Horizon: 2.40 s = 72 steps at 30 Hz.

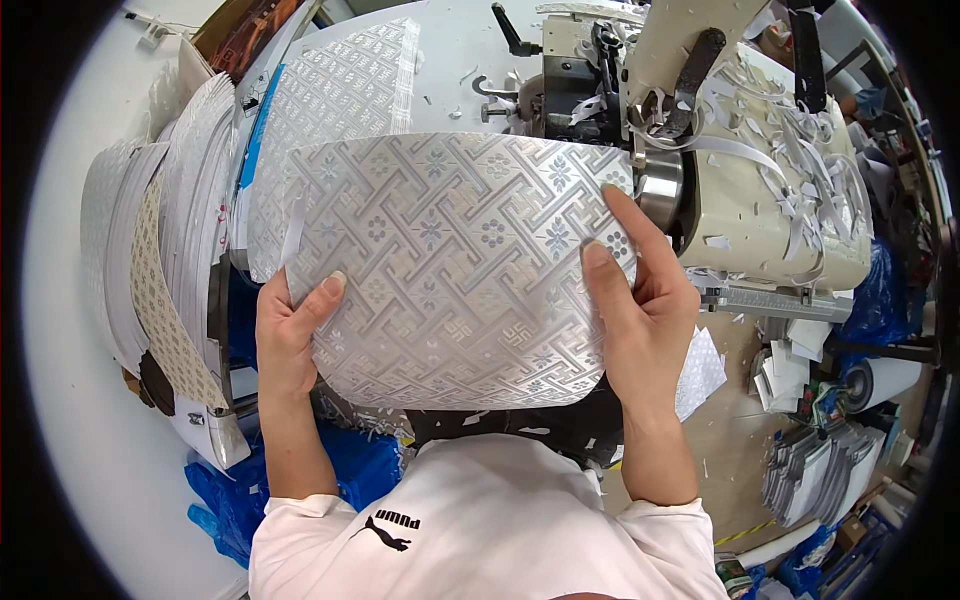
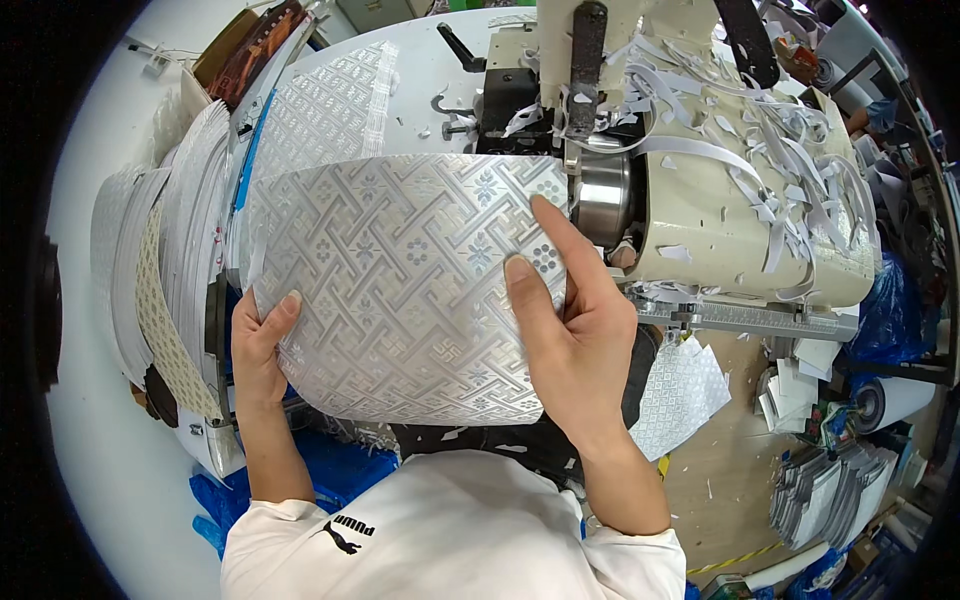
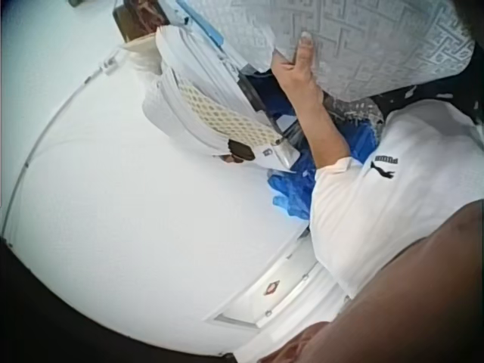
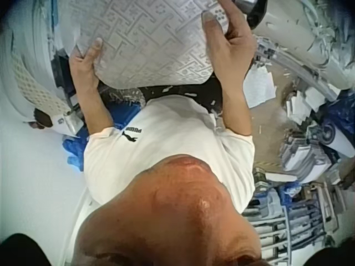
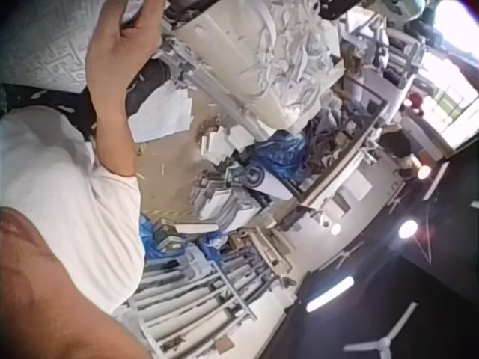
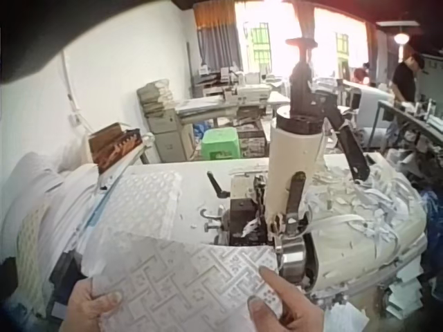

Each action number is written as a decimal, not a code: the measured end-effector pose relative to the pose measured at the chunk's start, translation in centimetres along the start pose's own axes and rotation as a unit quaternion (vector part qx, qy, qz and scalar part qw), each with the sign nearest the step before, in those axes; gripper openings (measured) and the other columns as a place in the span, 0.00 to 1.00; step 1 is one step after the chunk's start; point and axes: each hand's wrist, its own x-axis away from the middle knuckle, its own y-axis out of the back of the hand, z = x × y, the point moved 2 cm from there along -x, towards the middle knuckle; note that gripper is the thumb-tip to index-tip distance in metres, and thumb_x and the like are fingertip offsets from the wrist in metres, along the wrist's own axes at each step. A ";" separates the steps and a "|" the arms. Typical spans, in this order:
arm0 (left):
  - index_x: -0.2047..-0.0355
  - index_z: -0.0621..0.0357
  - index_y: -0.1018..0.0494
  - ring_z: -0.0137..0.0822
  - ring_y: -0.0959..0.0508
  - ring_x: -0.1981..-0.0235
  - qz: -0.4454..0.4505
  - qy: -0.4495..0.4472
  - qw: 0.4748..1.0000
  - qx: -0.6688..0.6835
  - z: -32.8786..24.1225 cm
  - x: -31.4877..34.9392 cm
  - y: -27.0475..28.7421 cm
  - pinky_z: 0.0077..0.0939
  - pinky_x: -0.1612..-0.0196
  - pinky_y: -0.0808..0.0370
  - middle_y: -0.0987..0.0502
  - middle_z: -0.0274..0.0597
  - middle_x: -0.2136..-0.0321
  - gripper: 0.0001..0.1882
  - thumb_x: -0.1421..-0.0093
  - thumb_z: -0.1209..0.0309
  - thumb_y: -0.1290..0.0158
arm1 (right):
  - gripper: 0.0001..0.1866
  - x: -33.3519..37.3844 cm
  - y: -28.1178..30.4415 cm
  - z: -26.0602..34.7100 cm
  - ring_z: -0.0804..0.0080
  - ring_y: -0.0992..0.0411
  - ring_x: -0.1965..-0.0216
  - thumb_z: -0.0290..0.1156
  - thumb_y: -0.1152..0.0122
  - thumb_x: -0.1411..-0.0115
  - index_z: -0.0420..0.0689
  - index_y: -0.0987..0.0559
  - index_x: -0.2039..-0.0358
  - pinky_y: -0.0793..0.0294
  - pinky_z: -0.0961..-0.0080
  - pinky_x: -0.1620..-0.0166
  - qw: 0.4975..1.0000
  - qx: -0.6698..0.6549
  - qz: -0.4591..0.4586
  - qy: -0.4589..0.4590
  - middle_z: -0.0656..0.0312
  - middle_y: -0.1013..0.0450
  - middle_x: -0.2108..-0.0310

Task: Handling and feeding patterned fabric or foam sheets into a processing machine and using an air gun to clean the workspace.

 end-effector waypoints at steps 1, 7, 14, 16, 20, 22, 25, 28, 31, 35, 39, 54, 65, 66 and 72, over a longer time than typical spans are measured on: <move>0.46 0.72 0.27 0.35 0.18 0.56 -0.004 -0.002 1.000 -0.003 -0.1 0.0 0.0 0.29 0.49 0.24 0.18 0.48 0.53 0.26 0.41 0.70 0.36 | 0.23 0.0 0.0 0.1 0.95 0.40 0.75 0.23 0.38 0.34 0.34 0.26 0.39 0.46 0.92 0.74 1.000 -0.008 0.003 0.000 0.73 0.24 0.67; 0.45 0.72 0.28 0.36 0.18 0.56 -0.005 -0.005 1.000 0.007 -0.5 0.5 0.6 0.29 0.49 0.23 0.19 0.49 0.53 0.28 0.42 0.69 0.36 | 0.23 0.5 -0.3 -0.2 0.95 0.41 0.76 0.23 0.38 0.34 0.33 0.27 0.39 0.48 0.91 0.74 1.000 -0.005 0.009 0.020 0.75 0.26 0.70; 0.45 0.73 0.28 0.36 0.16 0.58 -0.006 -0.021 1.000 0.004 -1.6 0.4 0.3 0.30 0.52 0.21 0.18 0.50 0.55 0.28 0.42 0.68 0.36 | 0.24 0.5 -0.5 0.3 0.95 0.42 0.76 0.24 0.37 0.34 0.31 0.27 0.39 0.49 0.92 0.73 0.997 -0.072 -0.003 0.000 0.75 0.27 0.71; 0.45 0.73 0.28 0.36 0.16 0.59 -0.004 -0.024 1.000 0.007 -1.9 0.2 0.2 0.30 0.52 0.21 0.18 0.51 0.55 0.28 0.42 0.68 0.36 | 0.24 0.4 -0.5 0.1 0.95 0.43 0.78 0.25 0.37 0.34 0.32 0.27 0.39 0.50 0.90 0.75 0.998 -0.063 -0.008 0.003 0.76 0.30 0.74; 0.46 0.73 0.28 0.36 0.16 0.61 0.006 -0.025 1.000 0.001 -2.1 -0.3 0.1 0.30 0.53 0.20 0.17 0.51 0.57 0.28 0.42 0.67 0.36 | 0.24 0.1 -0.4 0.0 0.94 0.47 0.82 0.27 0.36 0.34 0.33 0.26 0.39 0.53 0.87 0.80 0.999 -0.041 -0.025 0.009 0.79 0.37 0.82; 0.46 0.73 0.27 0.35 0.16 0.60 0.013 -0.019 1.000 -0.013 -1.9 -0.6 0.2 0.29 0.52 0.20 0.17 0.51 0.57 0.28 0.43 0.67 0.35 | 0.23 0.0 -0.3 0.1 0.95 0.47 0.82 0.27 0.36 0.34 0.34 0.26 0.40 0.53 0.87 0.80 0.999 -0.026 -0.035 0.010 0.79 0.37 0.82; 0.46 0.73 0.27 0.35 0.17 0.59 0.011 -0.016 1.000 -0.013 -1.1 -0.5 0.1 0.28 0.52 0.21 0.17 0.50 0.57 0.28 0.43 0.67 0.35 | 0.23 -0.1 0.0 -0.3 0.95 0.47 0.82 0.27 0.36 0.34 0.34 0.26 0.40 0.53 0.87 0.80 0.999 -0.021 -0.032 0.017 0.79 0.36 0.81; 0.47 0.72 0.26 0.34 0.17 0.58 0.001 -0.018 1.000 0.001 -0.1 -0.4 -0.5 0.27 0.51 0.22 0.17 0.50 0.56 0.27 0.42 0.68 0.36 | 0.23 -0.1 0.5 0.3 0.95 0.46 0.82 0.26 0.37 0.34 0.35 0.25 0.40 0.53 0.88 0.80 0.999 -0.004 -0.033 0.020 0.79 0.35 0.80; 0.47 0.70 0.25 0.32 0.18 0.57 0.032 0.006 0.999 0.016 0.6 -0.1 -1.6 0.25 0.50 0.23 0.18 0.47 0.56 0.25 0.42 0.67 0.36 | 0.22 -0.3 1.6 0.9 0.95 0.46 0.81 0.25 0.37 0.34 0.35 0.25 0.40 0.52 0.88 0.79 0.999 0.026 -0.032 0.019 0.79 0.33 0.79; 0.48 0.69 0.25 0.30 0.19 0.58 0.124 0.077 0.989 0.020 1.1 -0.4 -4.5 0.25 0.51 0.23 0.18 0.44 0.55 0.22 0.40 0.68 0.37 | 0.22 -0.7 5.5 1.6 0.95 0.44 0.80 0.23 0.38 0.35 0.36 0.24 0.41 0.51 0.89 0.78 0.997 0.041 -0.055 0.027 0.78 0.30 0.76; 0.48 0.68 0.25 0.28 0.19 0.58 0.187 0.086 0.978 0.035 2.4 -0.1 -8.0 0.24 0.52 0.23 0.18 0.41 0.55 0.20 0.37 0.69 0.38 | 0.22 -1.3 9.8 2.1 0.93 0.36 0.73 0.20 0.39 0.35 0.33 0.25 0.40 0.42 0.93 0.71 0.995 0.079 -0.057 0.025 0.68 0.22 0.66; 0.45 0.65 0.28 0.27 0.21 0.64 0.407 -0.021 0.910 0.072 4.2 0.5 -24.4 0.24 0.60 0.23 0.17 0.39 0.60 0.20 0.33 0.67 0.42 | 0.28 0.5 26.0 7.8 0.77 0.26 0.62 0.34 0.35 0.34 0.45 0.28 0.35 0.29 0.80 0.54 0.911 0.350 -0.184 0.118 0.62 0.21 0.62; 0.50 0.53 0.20 0.30 0.27 0.82 0.294 -0.616 0.693 -0.232 0.4 6.6 -26.2 0.22 0.76 0.27 0.18 0.41 0.57 0.20 0.45 0.71 0.37 | 0.16 7.4 21.6 14.4 0.57 0.20 0.51 0.23 0.32 0.46 0.38 0.18 0.55 0.26 0.59 0.42 0.731 0.575 0.095 0.354 0.54 0.18 0.58; 0.51 0.51 0.19 0.29 0.26 0.81 0.247 -0.651 0.666 -0.268 -0.3 7.2 -26.2 0.21 0.75 0.27 0.18 0.42 0.55 0.20 0.47 0.72 0.36 | 0.14 8.9 22.2 14.3 0.56 0.19 0.53 0.22 0.32 0.47 0.37 0.18 0.59 0.24 0.59 0.44 0.736 0.563 0.076 0.369 0.54 0.18 0.60; 0.50 0.44 0.19 0.27 0.24 0.79 0.276 -0.702 0.599 -0.270 0.5 9.3 -26.7 0.20 0.74 0.26 0.21 0.44 0.48 0.22 0.47 0.72 0.35 | 0.11 14.2 24.1 10.3 0.52 0.18 0.62 0.17 0.32 0.51 0.36 0.18 0.65 0.21 0.61 0.51 0.755 0.511 -0.060 0.407 0.50 0.18 0.66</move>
